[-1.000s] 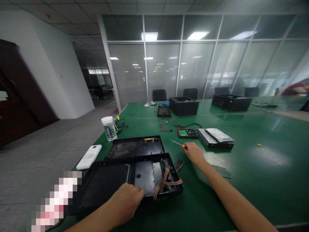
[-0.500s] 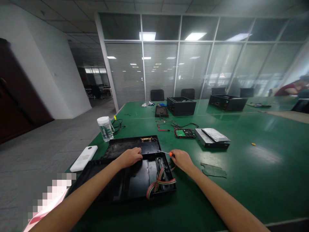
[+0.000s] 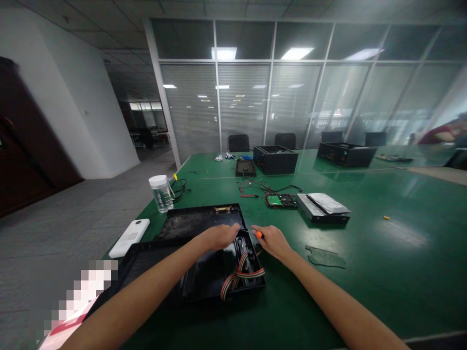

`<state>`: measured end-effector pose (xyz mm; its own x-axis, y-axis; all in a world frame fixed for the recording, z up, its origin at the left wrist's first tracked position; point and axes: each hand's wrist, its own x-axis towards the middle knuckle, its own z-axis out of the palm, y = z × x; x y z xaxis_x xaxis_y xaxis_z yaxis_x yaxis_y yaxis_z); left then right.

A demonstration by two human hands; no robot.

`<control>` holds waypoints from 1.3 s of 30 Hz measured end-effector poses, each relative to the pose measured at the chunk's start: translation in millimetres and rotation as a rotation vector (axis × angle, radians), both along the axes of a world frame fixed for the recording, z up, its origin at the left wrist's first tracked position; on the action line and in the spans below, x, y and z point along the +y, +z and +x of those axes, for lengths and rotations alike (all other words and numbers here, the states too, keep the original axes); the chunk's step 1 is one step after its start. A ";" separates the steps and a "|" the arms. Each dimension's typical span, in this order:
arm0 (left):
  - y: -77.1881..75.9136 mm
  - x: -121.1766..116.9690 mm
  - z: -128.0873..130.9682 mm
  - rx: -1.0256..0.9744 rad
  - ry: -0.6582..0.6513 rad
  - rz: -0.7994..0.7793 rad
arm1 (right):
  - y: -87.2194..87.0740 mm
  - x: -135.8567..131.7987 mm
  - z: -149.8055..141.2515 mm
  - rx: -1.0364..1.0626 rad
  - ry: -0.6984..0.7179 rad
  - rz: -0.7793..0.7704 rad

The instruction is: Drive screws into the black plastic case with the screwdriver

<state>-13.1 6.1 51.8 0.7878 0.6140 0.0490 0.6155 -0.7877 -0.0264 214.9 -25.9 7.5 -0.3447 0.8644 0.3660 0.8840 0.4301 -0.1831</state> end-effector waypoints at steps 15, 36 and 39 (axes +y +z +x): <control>-24.1 1.3 -5.2 -0.347 0.032 -0.204 | 2.1 24.0 37.4 0.242 -0.450 0.007; -33.9 6.6 -3.4 -0.404 -0.042 -0.195 | 6.7 31.8 57.7 0.538 -0.289 -0.162; -32.3 5.0 -1.6 -0.411 0.002 -0.209 | 18.7 27.6 65.0 0.574 -0.070 -0.200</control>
<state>-14.7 11.1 19.4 0.7279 0.6451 0.2325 0.5429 -0.7493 0.3793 279.9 1.8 26.2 -0.0798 0.9490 0.3051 0.6452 0.2825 -0.7099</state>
